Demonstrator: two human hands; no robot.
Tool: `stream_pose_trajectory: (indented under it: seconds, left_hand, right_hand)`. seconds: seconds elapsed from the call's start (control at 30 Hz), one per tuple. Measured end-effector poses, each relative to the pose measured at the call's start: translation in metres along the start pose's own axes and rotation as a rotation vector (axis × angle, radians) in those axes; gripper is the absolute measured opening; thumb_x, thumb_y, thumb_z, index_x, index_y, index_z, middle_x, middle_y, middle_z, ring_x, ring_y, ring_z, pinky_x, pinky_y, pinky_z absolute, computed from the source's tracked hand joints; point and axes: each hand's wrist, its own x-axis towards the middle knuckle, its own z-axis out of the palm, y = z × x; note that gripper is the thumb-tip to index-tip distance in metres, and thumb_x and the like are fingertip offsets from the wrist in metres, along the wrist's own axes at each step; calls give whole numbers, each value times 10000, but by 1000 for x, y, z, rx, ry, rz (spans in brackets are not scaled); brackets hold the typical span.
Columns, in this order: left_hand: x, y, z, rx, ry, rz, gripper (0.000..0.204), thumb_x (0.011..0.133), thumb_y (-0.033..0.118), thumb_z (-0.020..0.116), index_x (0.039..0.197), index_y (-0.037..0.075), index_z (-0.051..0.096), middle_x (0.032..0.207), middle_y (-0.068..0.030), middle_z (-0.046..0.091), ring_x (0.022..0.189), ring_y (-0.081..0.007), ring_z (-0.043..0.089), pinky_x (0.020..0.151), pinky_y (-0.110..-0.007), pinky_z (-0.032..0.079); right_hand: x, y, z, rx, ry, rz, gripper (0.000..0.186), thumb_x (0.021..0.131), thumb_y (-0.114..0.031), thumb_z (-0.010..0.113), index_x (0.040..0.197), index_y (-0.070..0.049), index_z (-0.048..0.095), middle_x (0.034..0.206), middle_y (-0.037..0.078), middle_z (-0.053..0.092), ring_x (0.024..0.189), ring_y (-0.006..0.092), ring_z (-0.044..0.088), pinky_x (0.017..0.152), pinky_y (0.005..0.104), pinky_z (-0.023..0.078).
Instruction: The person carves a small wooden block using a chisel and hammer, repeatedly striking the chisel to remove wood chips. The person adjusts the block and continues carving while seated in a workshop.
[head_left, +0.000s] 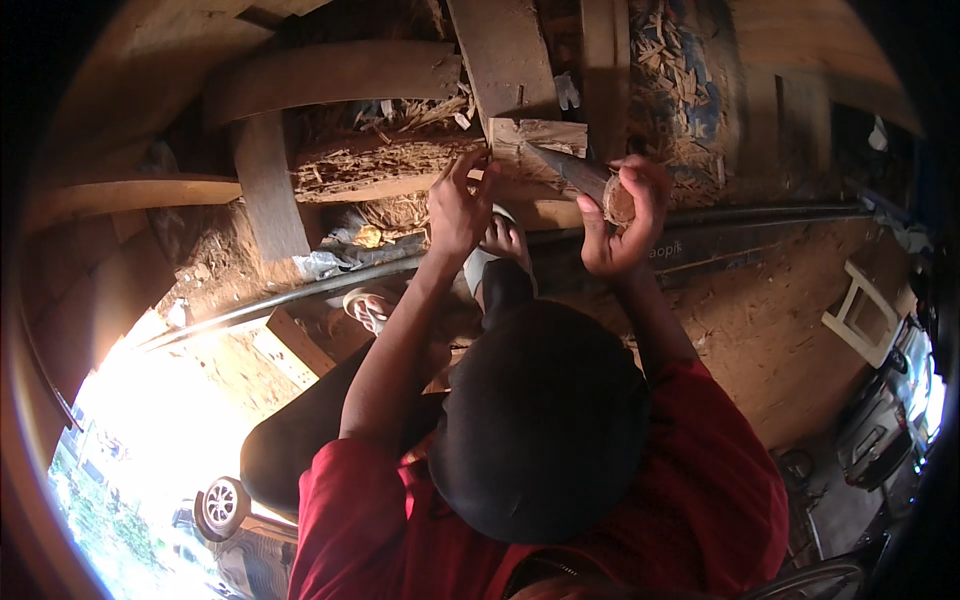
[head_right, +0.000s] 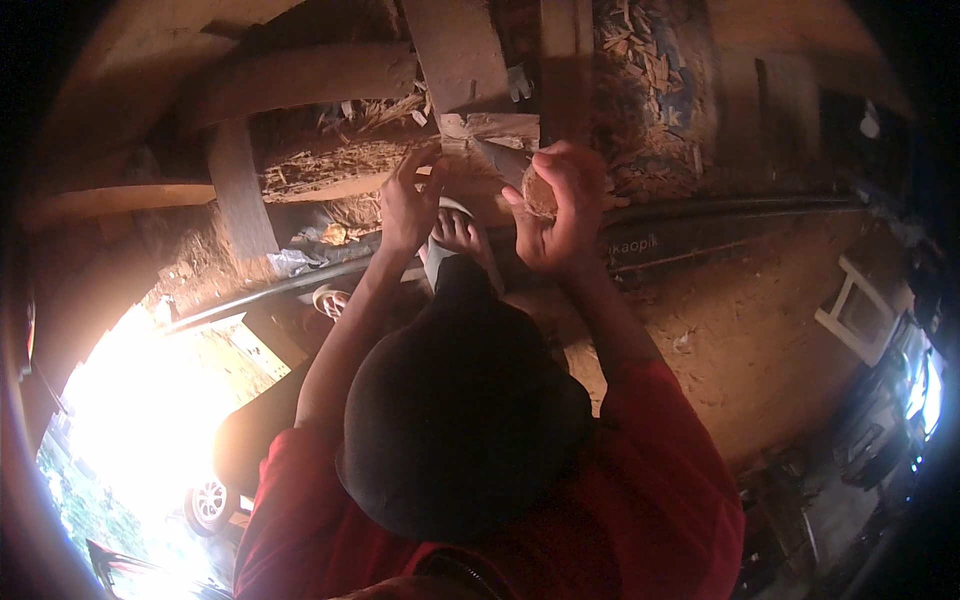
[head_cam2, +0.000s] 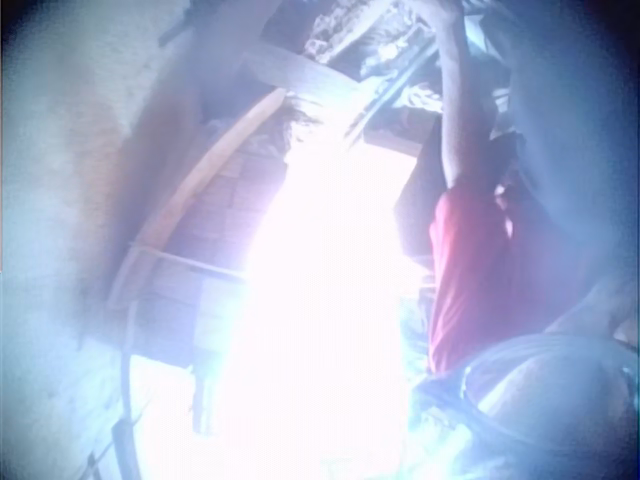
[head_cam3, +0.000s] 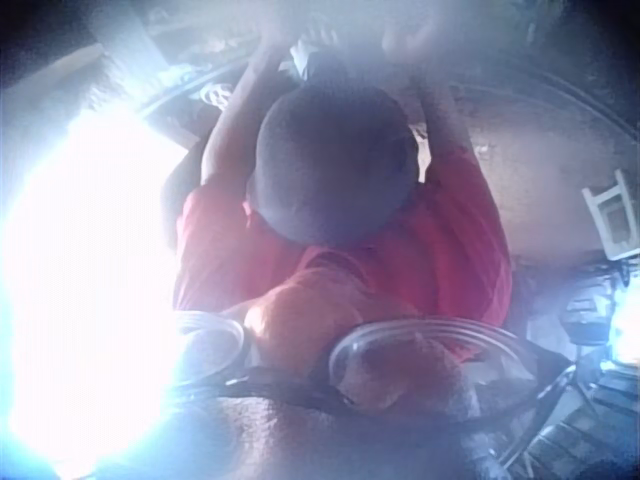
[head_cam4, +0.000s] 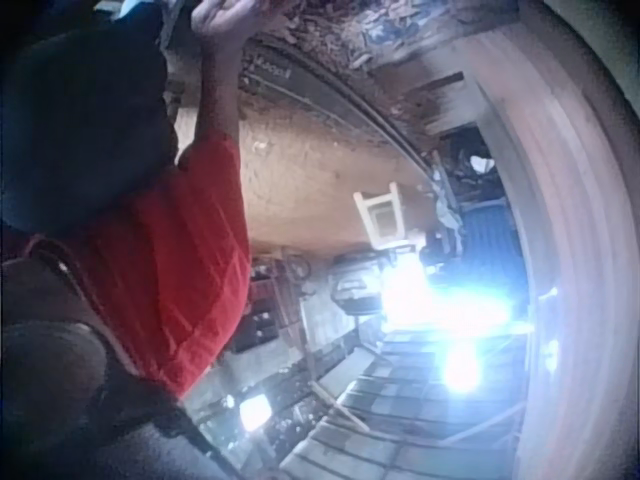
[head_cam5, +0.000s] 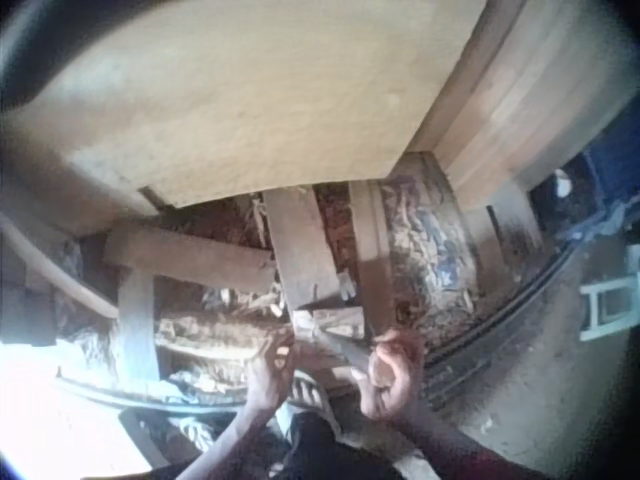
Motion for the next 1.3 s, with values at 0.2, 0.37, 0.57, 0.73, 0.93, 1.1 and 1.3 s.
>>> stream_pose_trajectory:
  seconds: [0.2,0.37,0.57,0.73,0.93,1.1,1.3]
  left_hand:
    - [0,1,-2,17,-22,-37,337,1005,301,717,1227,47,729,1075,-185,764,929,-357,757,824,-435,586]
    - [1,1,-2,-1,-29,-67,344,1002,309,717,1234,55,733,1071,-188,763,954,-351,759,848,-434,584]
    - [-1,-1,-1,-10,-22,-66,343,1000,313,717,1221,51,737,1072,-212,756,966,-381,751,853,-443,580]
    - [0,-2,0,4,-10,-59,343,998,323,720,1211,55,744,1074,-219,757,960,-379,754,843,-443,582]
    - [1,1,-2,16,-20,-52,339,1003,317,715,1221,59,740,1088,-209,763,939,-359,760,835,-433,586]
    - [0,2,-2,2,-30,-59,348,1006,323,713,1228,57,734,1094,-203,764,940,-358,760,837,-432,585]
    - [0,4,-3,6,-33,-74,352,1006,326,714,1228,54,732,1093,-203,764,955,-364,756,848,-434,580]
  right_hand:
    - [-12,-3,-3,-3,34,-19,569,903,-100,774,1385,-26,483,1264,230,570,1136,358,579,996,485,478]
    - [-18,-4,-5,-16,14,41,554,907,-98,768,1383,-43,488,1273,223,560,1126,349,580,986,476,478]
    - [-19,-8,-6,-17,-29,38,550,889,-87,793,1355,-66,502,1260,212,562,1111,346,585,963,465,484]
    - [-19,-13,-6,-1,-59,0,548,855,-63,823,1313,-69,522,1256,205,563,1104,353,587,952,473,488]
    - [-16,-15,-9,-95,3,0,540,856,-56,820,1313,-73,534,1274,204,559,1130,355,582,959,471,491]
    - [-11,-10,-8,-101,17,1,558,868,-65,812,1346,-79,525,1278,206,557,1145,353,580,980,460,484]
    - [-10,-8,-7,-60,44,-4,568,854,-61,822,1338,-83,527,1262,193,566,1155,338,575,980,446,484]
